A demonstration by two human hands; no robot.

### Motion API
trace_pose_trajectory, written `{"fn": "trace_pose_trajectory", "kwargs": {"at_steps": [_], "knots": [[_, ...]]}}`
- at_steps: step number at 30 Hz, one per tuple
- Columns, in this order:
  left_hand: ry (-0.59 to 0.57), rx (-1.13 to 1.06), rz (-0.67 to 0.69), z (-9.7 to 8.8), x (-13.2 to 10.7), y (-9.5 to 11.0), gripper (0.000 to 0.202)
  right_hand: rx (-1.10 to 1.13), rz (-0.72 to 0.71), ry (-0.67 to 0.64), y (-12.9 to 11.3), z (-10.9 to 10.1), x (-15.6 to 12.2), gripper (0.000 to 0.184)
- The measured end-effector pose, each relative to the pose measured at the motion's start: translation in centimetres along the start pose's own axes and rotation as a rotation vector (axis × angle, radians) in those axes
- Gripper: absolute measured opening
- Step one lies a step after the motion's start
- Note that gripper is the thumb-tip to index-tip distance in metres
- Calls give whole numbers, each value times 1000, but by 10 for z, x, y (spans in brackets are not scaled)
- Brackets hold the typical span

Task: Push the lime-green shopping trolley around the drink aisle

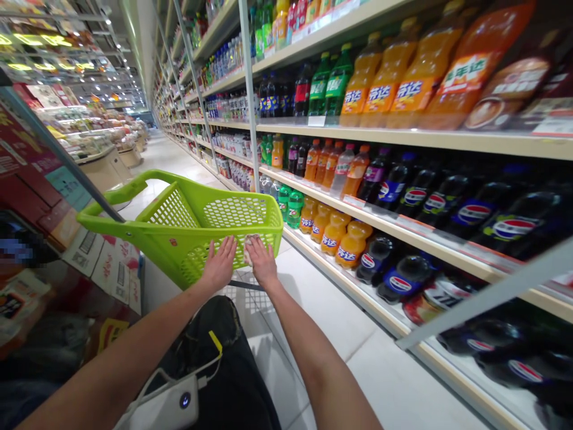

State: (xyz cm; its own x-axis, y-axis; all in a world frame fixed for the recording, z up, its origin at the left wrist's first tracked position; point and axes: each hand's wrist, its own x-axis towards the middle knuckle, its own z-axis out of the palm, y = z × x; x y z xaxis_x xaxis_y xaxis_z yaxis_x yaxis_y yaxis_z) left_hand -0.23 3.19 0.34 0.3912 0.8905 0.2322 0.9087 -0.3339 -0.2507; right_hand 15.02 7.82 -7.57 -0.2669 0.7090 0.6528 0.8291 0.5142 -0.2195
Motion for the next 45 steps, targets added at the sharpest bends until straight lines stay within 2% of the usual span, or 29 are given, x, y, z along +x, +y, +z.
{"fn": "trace_pose_trajectory", "kwargs": {"at_steps": [3,6,10,12,14,16,20,22,24,26,30,32,35,40,43,45], "knots": [[-7,6,7,5,-8,-3,64,-2,-15,-95,4,11,-24,39],[-18,2,-2,6,-15,-8,65,26,-51,-75,-1,1,-30,40],[-7,4,-55,1,-17,-17,65,64,-106,92,-23,-27,1,44],[0,9,-79,-3,-17,-22,66,57,-119,115,-35,-32,21,44],[-3,11,-94,-5,-17,-27,67,39,-119,89,-44,-28,33,42],[-9,15,-103,-4,-18,-32,66,22,-122,37,-48,-16,34,40],[-29,27,-93,8,-29,-36,63,23,-141,-65,-48,13,10,38],[-59,19,-73,16,-36,-36,61,28,-153,-112,-48,20,-4,37],[-82,2,-62,20,-43,-36,59,38,-177,-125,-51,18,-10,38],[-85,-14,-71,19,-47,-37,59,58,-203,-73,-57,9,-6,41],[-42,-15,-143,2,-45,-47,64,71,-220,83,-75,-12,27,42],[-23,-10,-184,-7,-43,-54,66,60,-221,103,-83,-14,43,39],[-19,-1,-213,-14,-45,-63,66,43,-231,40,-87,-2,49,37],[-72,-9,-199,-2,-58,-65,63,37,-243,-131,-82,29,17,38],[-83,-15,-178,9,-67,-64,63,61,-264,-191,-84,32,4,38],[-69,-18,-186,12,-72,-65,62,84,-279,-146,-91,25,6,39]]}}
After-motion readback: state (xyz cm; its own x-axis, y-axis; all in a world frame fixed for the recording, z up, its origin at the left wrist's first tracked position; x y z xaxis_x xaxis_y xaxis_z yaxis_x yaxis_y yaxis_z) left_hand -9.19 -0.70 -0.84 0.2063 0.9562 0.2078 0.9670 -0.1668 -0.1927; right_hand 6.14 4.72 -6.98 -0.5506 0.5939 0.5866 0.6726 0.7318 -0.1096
